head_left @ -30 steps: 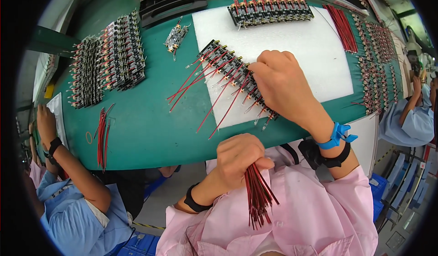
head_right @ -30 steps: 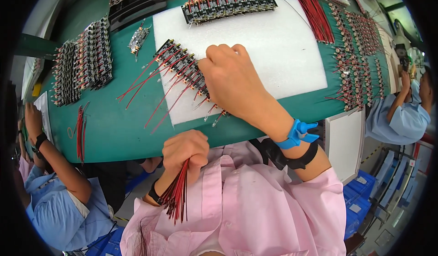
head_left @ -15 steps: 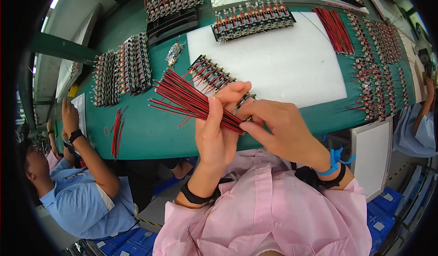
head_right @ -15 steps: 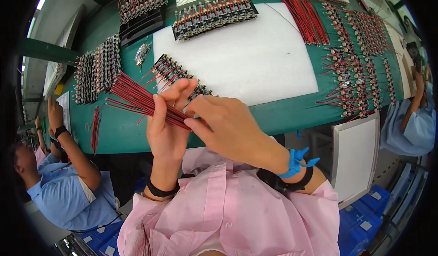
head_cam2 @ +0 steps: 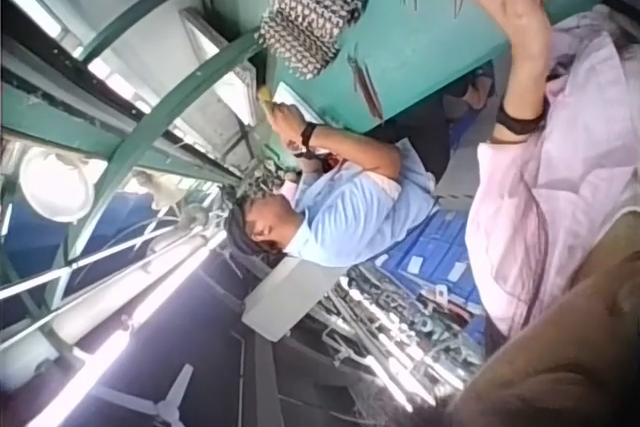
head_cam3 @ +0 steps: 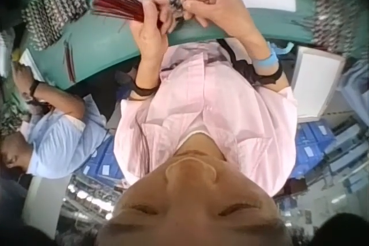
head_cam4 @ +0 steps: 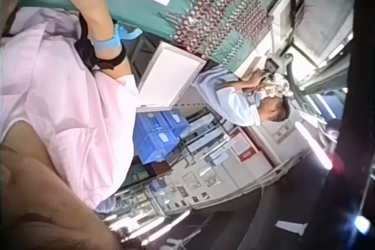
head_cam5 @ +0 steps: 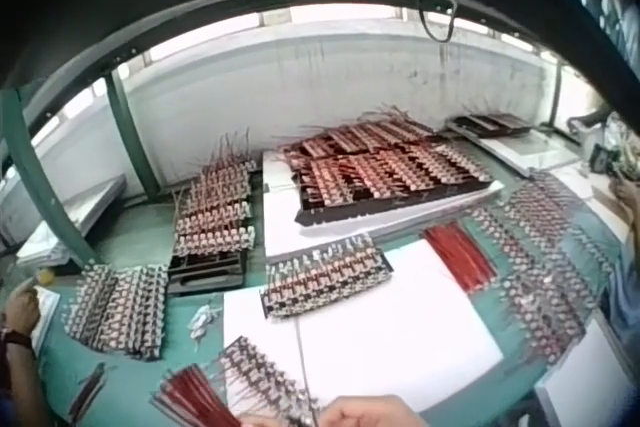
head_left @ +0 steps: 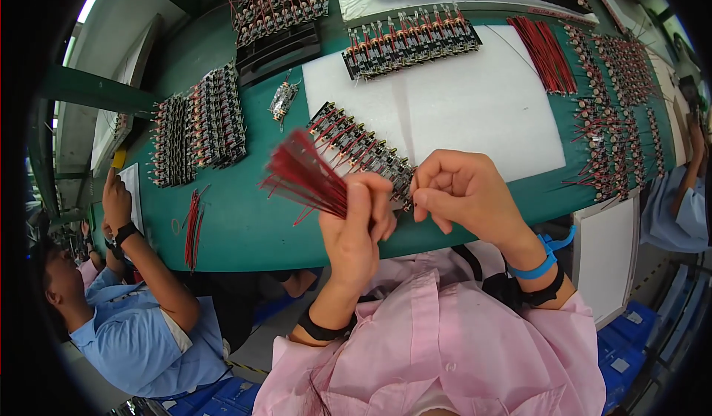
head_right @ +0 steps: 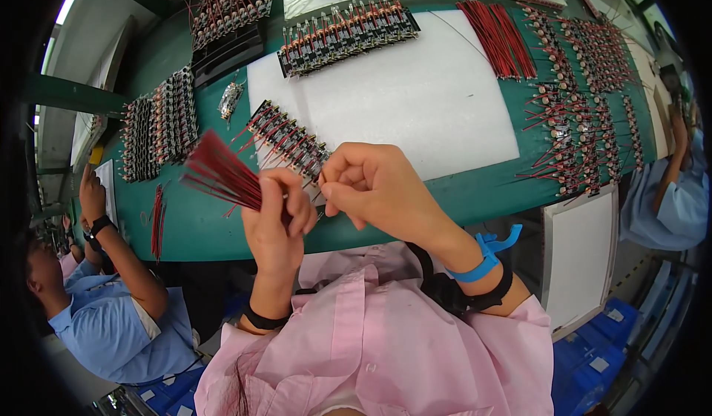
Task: Manually inserting red wires into a multi-pin connector block on an electronics assembly line.
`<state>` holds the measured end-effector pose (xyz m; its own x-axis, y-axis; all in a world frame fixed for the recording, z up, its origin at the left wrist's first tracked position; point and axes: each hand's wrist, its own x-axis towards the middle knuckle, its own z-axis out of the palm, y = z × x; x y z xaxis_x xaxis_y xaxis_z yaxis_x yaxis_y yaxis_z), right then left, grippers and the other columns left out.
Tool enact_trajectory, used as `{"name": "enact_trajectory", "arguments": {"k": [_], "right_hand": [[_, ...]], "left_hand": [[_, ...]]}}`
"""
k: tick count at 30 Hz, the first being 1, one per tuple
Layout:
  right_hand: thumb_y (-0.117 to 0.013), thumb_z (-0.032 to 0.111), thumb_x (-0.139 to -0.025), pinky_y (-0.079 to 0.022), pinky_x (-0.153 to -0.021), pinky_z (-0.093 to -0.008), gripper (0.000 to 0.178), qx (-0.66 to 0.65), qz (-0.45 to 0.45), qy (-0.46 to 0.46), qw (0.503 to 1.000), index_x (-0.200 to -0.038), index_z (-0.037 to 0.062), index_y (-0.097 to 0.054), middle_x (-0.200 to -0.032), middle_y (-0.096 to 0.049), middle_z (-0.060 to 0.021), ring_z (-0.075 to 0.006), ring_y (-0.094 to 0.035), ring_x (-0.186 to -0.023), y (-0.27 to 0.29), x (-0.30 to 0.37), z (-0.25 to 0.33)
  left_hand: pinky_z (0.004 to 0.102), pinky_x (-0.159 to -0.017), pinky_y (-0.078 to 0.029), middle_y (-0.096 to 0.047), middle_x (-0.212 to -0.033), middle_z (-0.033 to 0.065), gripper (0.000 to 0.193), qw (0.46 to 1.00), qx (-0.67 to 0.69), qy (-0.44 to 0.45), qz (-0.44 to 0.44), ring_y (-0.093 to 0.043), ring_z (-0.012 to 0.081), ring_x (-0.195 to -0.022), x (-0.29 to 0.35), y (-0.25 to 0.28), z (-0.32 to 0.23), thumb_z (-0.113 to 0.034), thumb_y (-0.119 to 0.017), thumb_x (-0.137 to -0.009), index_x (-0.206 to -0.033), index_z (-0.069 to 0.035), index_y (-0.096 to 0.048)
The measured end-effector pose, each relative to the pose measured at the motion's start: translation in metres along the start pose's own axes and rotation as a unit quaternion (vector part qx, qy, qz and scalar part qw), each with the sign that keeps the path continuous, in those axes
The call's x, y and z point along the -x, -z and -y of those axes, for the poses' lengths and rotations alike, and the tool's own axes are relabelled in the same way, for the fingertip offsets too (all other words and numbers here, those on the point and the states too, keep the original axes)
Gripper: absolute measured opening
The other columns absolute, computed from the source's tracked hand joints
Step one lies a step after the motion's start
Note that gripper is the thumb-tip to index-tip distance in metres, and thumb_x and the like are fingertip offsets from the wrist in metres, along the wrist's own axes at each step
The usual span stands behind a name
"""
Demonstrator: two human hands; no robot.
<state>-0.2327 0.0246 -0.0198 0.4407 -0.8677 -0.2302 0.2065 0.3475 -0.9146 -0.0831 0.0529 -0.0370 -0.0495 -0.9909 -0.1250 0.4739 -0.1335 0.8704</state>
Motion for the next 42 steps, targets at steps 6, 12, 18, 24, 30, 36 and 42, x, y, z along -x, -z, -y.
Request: {"name": "enact_trajectory", "arguments": {"k": [6,12,18,24,30,36,42], "right_hand": [[-0.055,0.002,-0.074,-0.035,-0.046,-0.0153,0.007,-0.007,-0.007,0.011,1.000,-0.074,-0.0040,-0.052,-0.067,-0.053,-0.0042,-0.0053,-0.047,-0.055,-0.003,-0.008,-0.005],[-0.056,0.003,-0.073,-0.036,-0.056,-0.0177,0.007,0.090,-0.008,0.090,0.992,-0.075,-0.0037,-0.054,-0.071,-0.052,-0.0027,-0.0055,-0.046,-0.064,-0.006,-0.009,-0.011],[-0.057,0.003,-0.073,-0.035,-0.056,-0.0192,0.008,0.151,-0.030,0.082,0.985,-0.072,-0.0029,-0.053,-0.068,-0.050,-0.0016,-0.0057,-0.043,-0.064,-0.009,-0.008,-0.011],[-0.057,0.004,-0.072,-0.034,-0.056,-0.0189,0.008,0.161,-0.025,0.065,0.985,-0.069,-0.0028,-0.053,-0.067,-0.050,-0.0017,-0.0054,-0.043,-0.063,-0.008,-0.008,-0.011],[-0.057,0.003,-0.071,-0.034,-0.055,-0.0189,0.008,0.148,-0.022,0.032,0.988,-0.070,-0.0032,-0.054,-0.067,-0.050,-0.0019,-0.0052,-0.043,-0.062,-0.011,-0.008,-0.012],[-0.057,0.003,-0.070,-0.034,-0.054,-0.0190,0.006,0.183,-0.013,0.049,0.982,-0.070,-0.0028,-0.055,-0.066,-0.052,-0.0015,-0.0056,-0.042,-0.059,-0.013,-0.007,-0.011],[-0.058,0.003,-0.068,-0.033,-0.051,-0.0188,0.005,0.288,-0.138,0.119,0.940,-0.068,-0.0018,-0.056,-0.065,-0.051,-0.0007,-0.0054,-0.041,-0.056,-0.005,-0.030,-0.018]], "left_hand": [[0.0191,-0.033,-0.015,-0.029,-0.049,-0.0046,0.016,0.995,-0.087,0.044,0.014,-0.021,0.0022,-0.036,0.004,0.002,0.003,-0.015,-0.042,-0.085,-0.086,0.000,-0.046],[0.0185,-0.034,-0.017,-0.032,-0.048,-0.0049,0.013,0.995,-0.040,0.087,0.012,-0.024,0.0020,-0.036,0.007,0.002,-0.002,-0.012,-0.047,-0.082,-0.086,0.000,-0.046],[0.0173,-0.035,-0.020,-0.038,-0.050,-0.0040,0.010,0.986,-0.165,-0.002,-0.009,-0.029,0.0016,-0.039,0.007,0.007,0.004,-0.008,-0.050,-0.080,-0.083,0.000,-0.048],[0.0189,-0.052,-0.035,-0.051,-0.064,0.0017,0.007,0.974,-0.227,-0.027,-0.002,-0.043,0.0060,-0.058,0.010,0.014,0.005,-0.005,-0.050,-0.079,-0.078,0.002,-0.051],[0.0192,-0.051,-0.036,-0.051,-0.063,0.0023,0.007,0.978,-0.208,-0.029,-0.002,-0.043,0.0060,-0.057,0.010,0.018,0.006,-0.005,-0.051,-0.078,-0.078,0.002,-0.051],[0.0204,-0.048,-0.037,-0.052,-0.062,0.0026,0.008,0.975,-0.219,-0.040,0.003,-0.044,0.0071,-0.054,0.011,0.023,0.009,-0.004,-0.053,-0.077,-0.077,0.003,-0.052],[0.0214,-0.043,-0.034,-0.048,-0.056,0.0058,0.010,0.964,-0.205,-0.166,0.026,-0.042,0.0106,-0.046,0.014,0.047,0.021,-0.002,-0.059,-0.070,-0.067,0.003,-0.050]]}}
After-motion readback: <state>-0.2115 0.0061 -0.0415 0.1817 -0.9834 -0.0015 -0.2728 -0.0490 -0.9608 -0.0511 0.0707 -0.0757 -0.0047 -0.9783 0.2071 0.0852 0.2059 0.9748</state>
